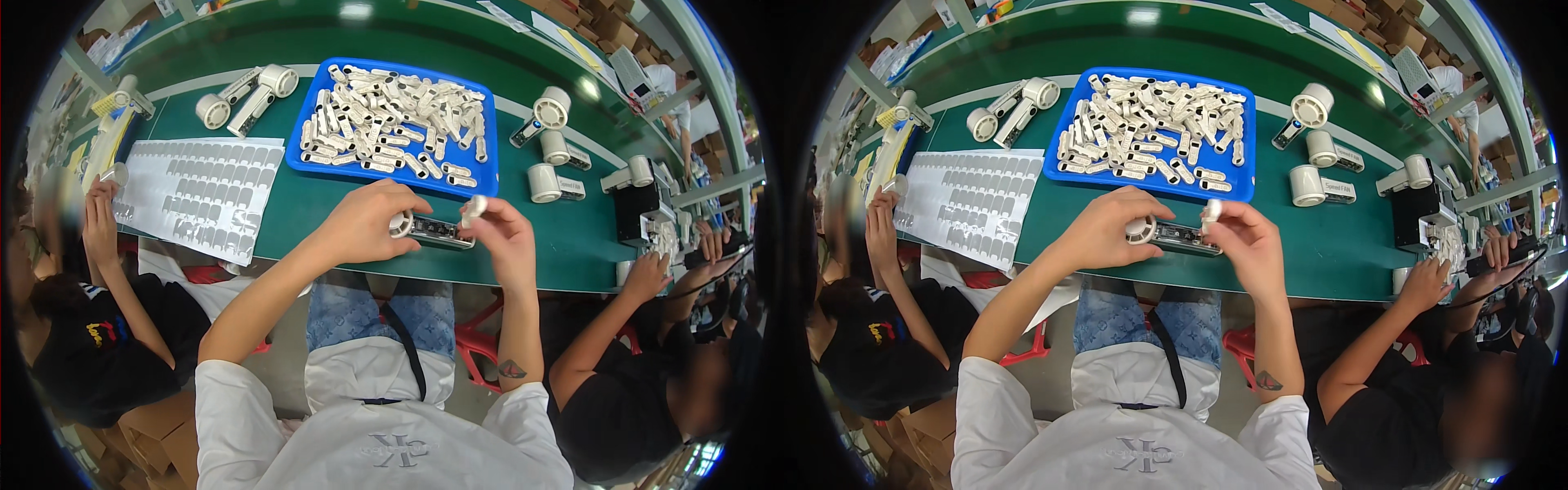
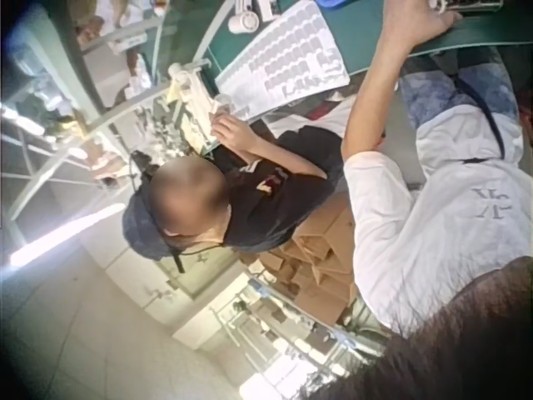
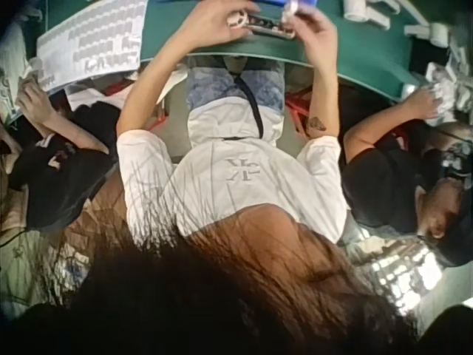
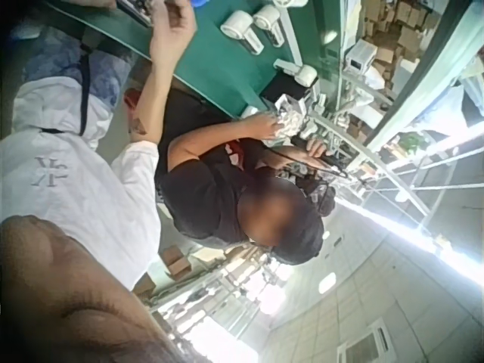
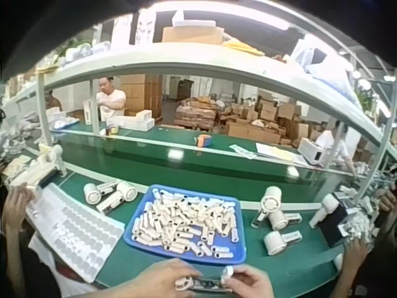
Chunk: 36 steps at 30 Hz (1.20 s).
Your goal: The person assembles small white electronic devices by hand at a green workbench. They pick up a device body, insert a small white plastic component into it, and place the assembled unit on the table. The process is repeated continuously with multiple units.
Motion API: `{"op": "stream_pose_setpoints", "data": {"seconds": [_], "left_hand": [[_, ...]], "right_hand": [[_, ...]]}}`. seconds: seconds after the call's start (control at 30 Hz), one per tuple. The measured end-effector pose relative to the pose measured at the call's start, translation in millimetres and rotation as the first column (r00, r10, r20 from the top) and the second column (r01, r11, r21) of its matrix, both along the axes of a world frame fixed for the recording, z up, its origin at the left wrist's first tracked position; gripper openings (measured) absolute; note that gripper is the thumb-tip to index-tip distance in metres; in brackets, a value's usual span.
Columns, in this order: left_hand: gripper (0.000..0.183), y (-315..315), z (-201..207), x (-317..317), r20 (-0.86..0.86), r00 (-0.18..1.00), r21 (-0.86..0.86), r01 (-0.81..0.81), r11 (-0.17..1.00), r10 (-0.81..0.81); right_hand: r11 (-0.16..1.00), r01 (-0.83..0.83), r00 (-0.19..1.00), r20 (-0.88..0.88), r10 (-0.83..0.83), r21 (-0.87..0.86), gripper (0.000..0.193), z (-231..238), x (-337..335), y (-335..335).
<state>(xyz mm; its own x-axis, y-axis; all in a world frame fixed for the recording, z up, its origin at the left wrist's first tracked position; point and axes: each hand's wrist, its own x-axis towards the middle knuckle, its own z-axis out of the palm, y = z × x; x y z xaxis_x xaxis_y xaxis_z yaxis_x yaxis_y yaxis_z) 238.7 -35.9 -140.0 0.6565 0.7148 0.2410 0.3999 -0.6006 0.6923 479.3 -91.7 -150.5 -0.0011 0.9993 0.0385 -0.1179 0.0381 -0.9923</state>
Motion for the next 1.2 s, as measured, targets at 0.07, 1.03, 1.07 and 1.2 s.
{"op": "stream_pose_setpoints", "data": {"seconds": [0.07, 1.03, 1.07, 1.2], "left_hand": [[0.045, -1.4, -10.1, 1.9, 0.007, 1.000, 0.014, -0.028, 1.000, 0.028], [0.032, -10.3, -35.0, 11.6, 0.152, 0.984, 0.135, -0.113, 0.984, 0.093], [0.032, -9.5, -34.2, 12.1, 0.151, 0.985, 0.144, -0.104, 0.984, 0.082], [0.031, -13.1, -36.0, 7.3, 0.184, 0.979, 0.228, -0.129, 0.965, 0.087]], "right_hand": [[0.948, -0.064, 0.866, 0.490, -0.102, 0.311, 0.020, 9.0, -5.9, -0.3], [0.893, -0.261, 0.297, 0.911, -0.287, 0.367, 0.016, 15.6, -45.2, -8.9], [0.891, -0.264, 0.296, 0.910, -0.290, 0.370, 0.017, 15.8, -45.3, -8.6], [0.913, -0.261, 0.434, 0.883, -0.180, 0.314, 0.022, 13.3, -35.7, -2.8]]}}
